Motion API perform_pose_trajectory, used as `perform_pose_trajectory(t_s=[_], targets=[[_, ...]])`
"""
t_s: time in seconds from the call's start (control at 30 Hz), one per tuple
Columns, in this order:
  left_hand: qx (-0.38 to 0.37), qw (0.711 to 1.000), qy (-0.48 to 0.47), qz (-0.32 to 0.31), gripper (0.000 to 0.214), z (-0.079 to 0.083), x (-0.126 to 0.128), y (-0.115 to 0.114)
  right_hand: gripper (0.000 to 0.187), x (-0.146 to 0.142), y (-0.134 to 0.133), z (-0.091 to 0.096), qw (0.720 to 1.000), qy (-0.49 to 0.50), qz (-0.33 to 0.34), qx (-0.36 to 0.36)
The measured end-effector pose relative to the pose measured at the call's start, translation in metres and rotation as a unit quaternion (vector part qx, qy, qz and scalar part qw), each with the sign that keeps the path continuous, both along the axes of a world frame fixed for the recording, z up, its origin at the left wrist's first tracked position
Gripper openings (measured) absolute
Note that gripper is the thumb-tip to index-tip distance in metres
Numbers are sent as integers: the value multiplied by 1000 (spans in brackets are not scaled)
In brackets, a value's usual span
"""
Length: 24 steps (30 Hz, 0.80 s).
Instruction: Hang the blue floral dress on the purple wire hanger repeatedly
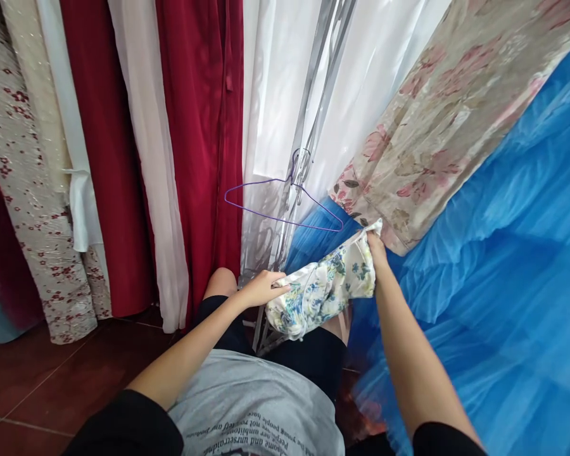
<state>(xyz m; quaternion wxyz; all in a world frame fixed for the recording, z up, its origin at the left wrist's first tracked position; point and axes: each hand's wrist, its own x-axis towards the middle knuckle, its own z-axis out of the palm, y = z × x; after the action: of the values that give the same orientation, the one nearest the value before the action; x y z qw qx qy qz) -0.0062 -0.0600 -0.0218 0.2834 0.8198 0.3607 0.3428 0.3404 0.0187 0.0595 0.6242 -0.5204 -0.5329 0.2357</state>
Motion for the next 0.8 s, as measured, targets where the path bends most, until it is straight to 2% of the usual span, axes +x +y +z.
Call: perform_pose_trajectory(t_s=[0.07, 0.2, 0.3, 0.37, 0.47, 0.53, 0.6, 0.7, 0.8], targets=[[16, 999, -29, 19, 27, 10, -11, 8, 31, -4, 26, 20, 999, 16, 43, -17], [67, 994, -65, 54, 28, 49, -35, 21, 28, -36, 65, 48, 986, 43, 145, -68], [104, 990, -41, 83, 33, 77, -61, 28, 24, -64, 79, 57, 967, 45, 212, -131], [131, 986, 11, 100, 31, 88, -87, 35, 20, -75, 79, 57, 953, 46, 247, -169], [144, 976, 122, 108, 23, 91, -131, 48, 19, -77, 70, 55, 935, 53, 281, -210], [105, 970, 178, 126, 16, 87, -157, 60, 22, -75, 64, 56, 926, 60, 293, -230], [62, 966, 195, 160, 11, 82, -175, 75, 22, -72, 59, 60, 917, 68, 304, -249], [62, 961, 165, 214, 10, 84, -185, 105, 21, -74, 54, 67, 904, 84, 319, -272], [93, 950, 107, 278, 13, 104, -179, 138, 22, -78, 48, 71, 903, 92, 323, -270]])
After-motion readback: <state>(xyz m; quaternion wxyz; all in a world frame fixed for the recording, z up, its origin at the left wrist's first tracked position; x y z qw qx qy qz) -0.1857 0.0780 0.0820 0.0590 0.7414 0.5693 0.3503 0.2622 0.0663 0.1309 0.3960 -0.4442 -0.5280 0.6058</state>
